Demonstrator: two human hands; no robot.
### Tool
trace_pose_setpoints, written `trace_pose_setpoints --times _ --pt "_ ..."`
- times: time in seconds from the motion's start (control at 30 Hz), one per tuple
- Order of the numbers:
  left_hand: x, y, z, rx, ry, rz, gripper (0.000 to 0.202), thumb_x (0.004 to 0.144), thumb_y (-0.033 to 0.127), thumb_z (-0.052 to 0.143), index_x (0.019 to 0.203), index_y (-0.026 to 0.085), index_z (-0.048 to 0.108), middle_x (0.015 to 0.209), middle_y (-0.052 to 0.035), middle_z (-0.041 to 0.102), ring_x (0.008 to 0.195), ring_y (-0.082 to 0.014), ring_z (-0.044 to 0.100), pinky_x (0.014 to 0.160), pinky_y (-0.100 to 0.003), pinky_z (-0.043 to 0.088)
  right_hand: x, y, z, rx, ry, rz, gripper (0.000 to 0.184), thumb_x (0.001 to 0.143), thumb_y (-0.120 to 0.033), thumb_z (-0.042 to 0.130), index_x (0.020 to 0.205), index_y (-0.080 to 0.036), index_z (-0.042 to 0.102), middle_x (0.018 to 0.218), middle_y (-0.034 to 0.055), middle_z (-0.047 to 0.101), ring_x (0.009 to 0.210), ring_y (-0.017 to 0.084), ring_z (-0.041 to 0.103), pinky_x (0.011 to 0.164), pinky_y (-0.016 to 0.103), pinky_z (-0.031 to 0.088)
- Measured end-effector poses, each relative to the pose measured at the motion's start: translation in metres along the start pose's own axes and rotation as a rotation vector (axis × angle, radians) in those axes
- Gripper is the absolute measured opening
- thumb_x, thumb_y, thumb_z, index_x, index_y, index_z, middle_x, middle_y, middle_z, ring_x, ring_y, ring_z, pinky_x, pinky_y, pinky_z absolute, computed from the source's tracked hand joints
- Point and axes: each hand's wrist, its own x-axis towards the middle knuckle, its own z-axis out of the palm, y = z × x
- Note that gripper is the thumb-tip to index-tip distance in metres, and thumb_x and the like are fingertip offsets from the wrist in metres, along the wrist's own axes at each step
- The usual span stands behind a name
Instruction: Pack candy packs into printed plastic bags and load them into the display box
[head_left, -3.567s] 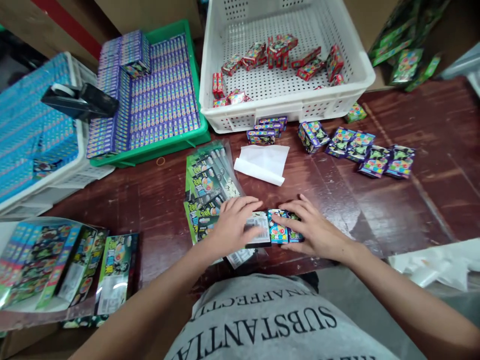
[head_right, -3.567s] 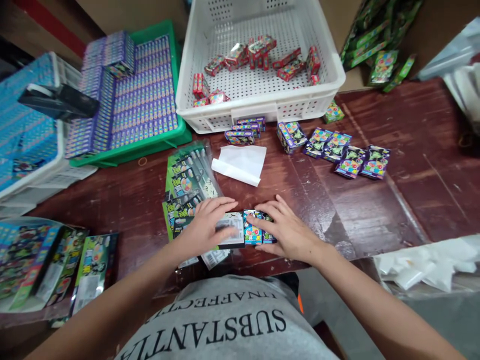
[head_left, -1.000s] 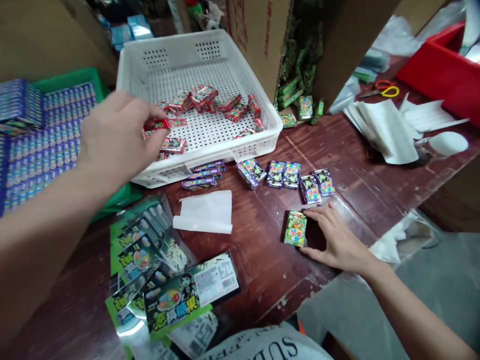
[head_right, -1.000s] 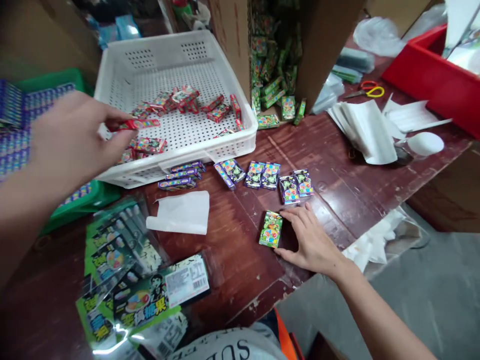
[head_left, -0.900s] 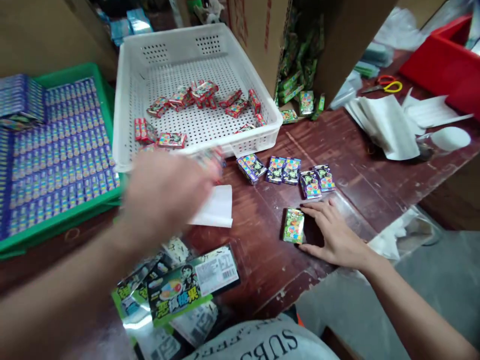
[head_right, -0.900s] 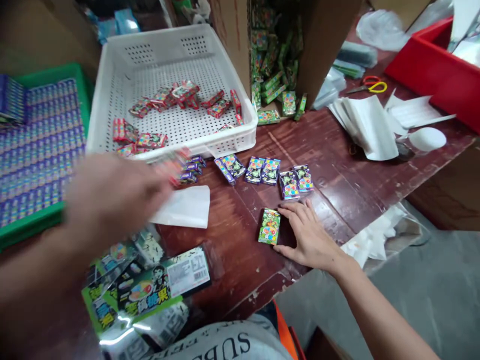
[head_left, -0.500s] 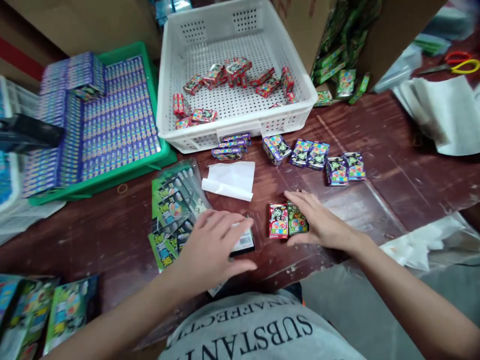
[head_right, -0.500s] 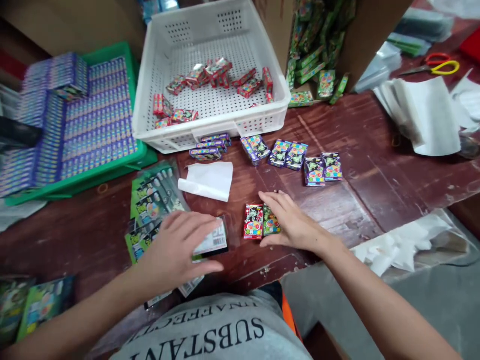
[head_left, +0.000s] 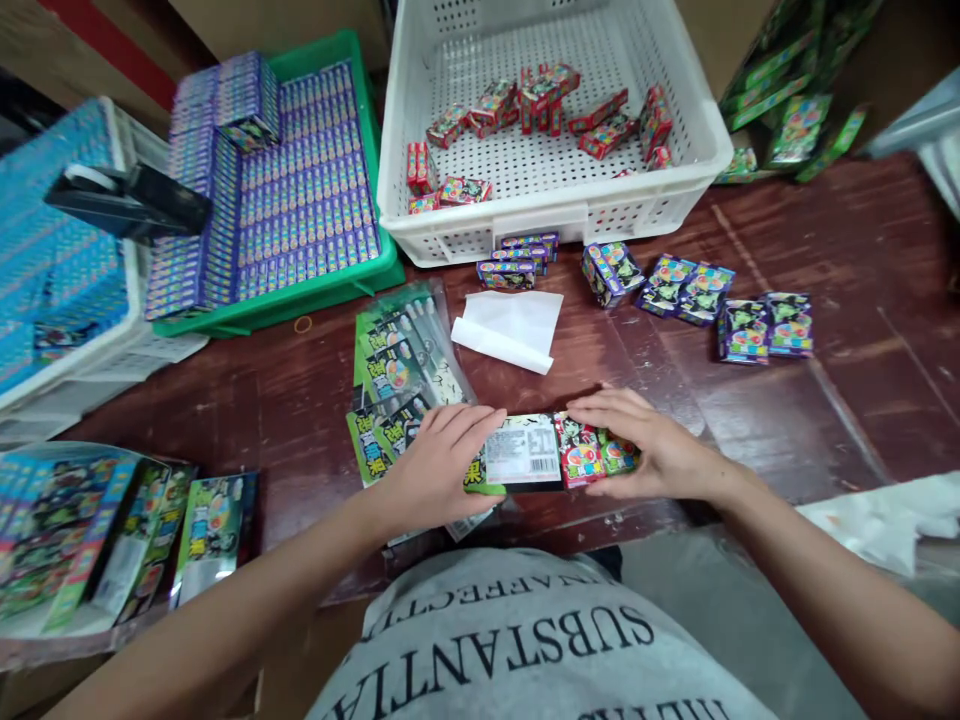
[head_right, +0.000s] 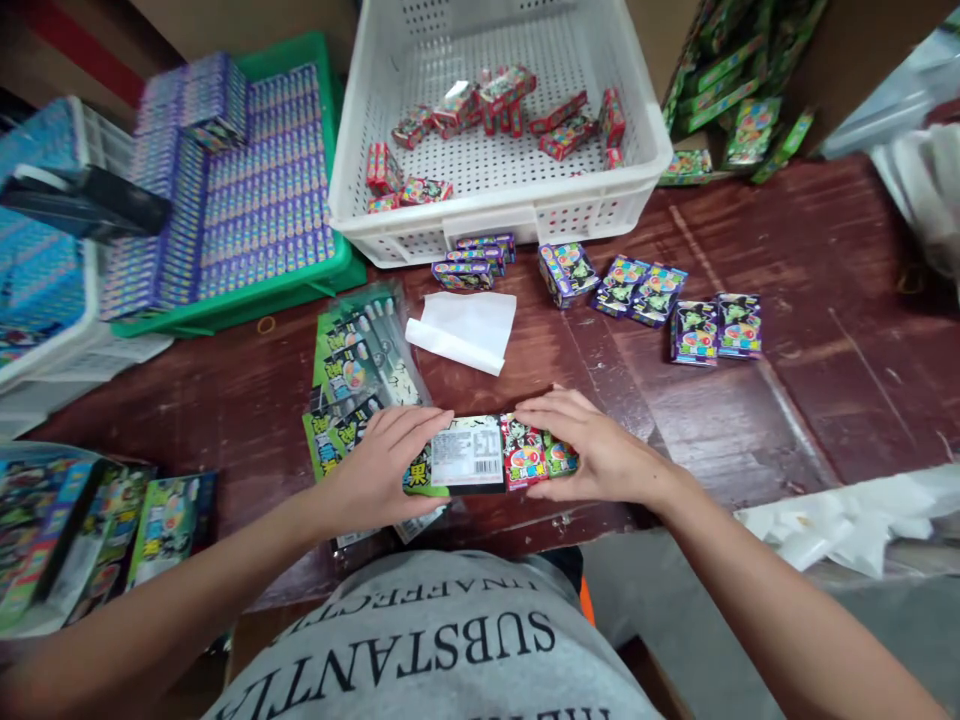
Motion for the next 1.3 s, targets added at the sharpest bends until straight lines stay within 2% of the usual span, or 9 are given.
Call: trace_pose_setpoints --times 0.17,0.3,0.5,0.77,0.9,1.0,1.13,1.2,1.3 --pt "0.006 0.007 0.013 -0.03 0.043 -0.066 0.089 0.078 0.042 0.077 0.153 0.019 0.034 0.143 -0.0143 0.052 0.13 -0.0338 0.047 0.113 -0.052 0.036 0.016 0.002 0.009 -0.042 -0.005 -0.038 0.092 0.079 -0.055 0.079 0.156 -0.03 0.036 0.146 0.0115 0.057 0.138 0.032 0.051 0.123 0.063 0.025" --pt "0.011 0.013 0.019 -0.009 0.063 -0.126 0.09 0.077 0.039 0.079 0.152 0.018 0.034 0.143 -0.0148 0.049 0.129 -0.0345 0.046 0.113 -0.052 0.037 0.006 0.002 -0.003 -0.113 -0.055 0.059 0.116 0.074 -0.063 0.079 0.163 -0.024 0.016 0.165 0.018 0.031 0.151 0.04 0.031 0.123 0.069 0.016" --pt "0.017 0.019 0.021 -0.053 0.05 -0.119 0.089 0.075 0.038 0.08 0.151 0.018 0.036 0.139 -0.0136 0.049 0.126 -0.0333 0.046 0.112 -0.051 0.04 -0.004 0.008 -0.02 -0.075 -0.067 0.086 0.08 0.086 -0.041 0.074 0.155 -0.026 0.035 0.151 0.0138 0.051 0.143 0.033 0.044 0.124 0.064 0.022" --pt "0.013 0.037 0.027 -0.03 0.185 -0.193 0.085 0.079 0.033 0.074 0.152 0.019 0.033 0.138 -0.0149 0.049 0.128 -0.0344 0.045 0.11 -0.054 0.04 0.009 0.0 -0.024 -0.003 -0.079 0.031 0.082 0.086 -0.036 0.076 0.157 -0.03 0.034 0.155 0.0107 0.049 0.146 0.029 0.043 0.125 0.062 0.022" --pt "0.017 0.043 0.022 -0.061 0.221 -0.202 0.082 0.078 0.031 0.075 0.149 0.017 0.036 0.137 -0.0152 0.051 0.127 -0.034 0.046 0.11 -0.053 0.041 0.016 -0.004 -0.035 0.027 -0.203 -0.009 0.092 0.087 -0.035 0.075 0.162 -0.032 0.022 0.166 0.0092 0.034 0.153 0.03 0.031 0.126 0.063 0.018" --pt "0.026 0.049 0.013 -0.128 0.366 -0.297 0.082 0.075 0.032 0.078 0.146 0.019 0.037 0.143 -0.0145 0.049 0.131 -0.0339 0.045 0.113 -0.055 0.038 0.025 -0.012 -0.029 0.161 -0.034 0.12 0.1 0.084 -0.042 0.078 0.163 -0.033 0.016 0.17 0.0096 0.021 0.154 0.034 0.026 0.122 0.059 0.031" --pt "0.034 0.049 0.008 -0.33 0.496 -0.398 0.1 0.067 0.041 0.088 0.148 0.022 0.033 0.142 -0.0151 0.051 0.13 -0.0368 0.047 0.109 -0.057 0.042 0.038 -0.026 -0.002 0.53 0.351 0.316 0.067 0.095 -0.035 0.066 0.153 -0.036 0.033 0.153 0.0093 0.05 0.129 0.026 0.06 0.094 0.041 0.062" --pt "0.033 0.042 0.011 -0.518 0.489 -0.384 0.094 0.075 0.043 0.084 0.151 0.024 0.032 0.14 -0.0152 0.053 0.127 -0.0351 0.052 0.106 -0.055 0.046 0.042 -0.031 0.01 0.568 0.375 0.343 0.049 0.098 -0.032 0.06 0.145 -0.035 0.045 0.14 0.007 0.061 0.115 0.023 0.067 0.088 0.038 0.063" --pt "0.024 0.026 0.018 -0.822 0.428 -0.317 0.058 0.097 0.034 0.061 0.15 0.027 0.038 0.13 -0.0129 0.061 0.114 -0.0272 0.062 0.098 -0.046 0.051 0.043 -0.035 0.022 0.46 0.302 0.354 0.035 0.099 -0.03 0.058 0.134 -0.035 0.059 0.129 0.0043 0.067 0.113 0.023 0.066 0.097 0.042 0.057"
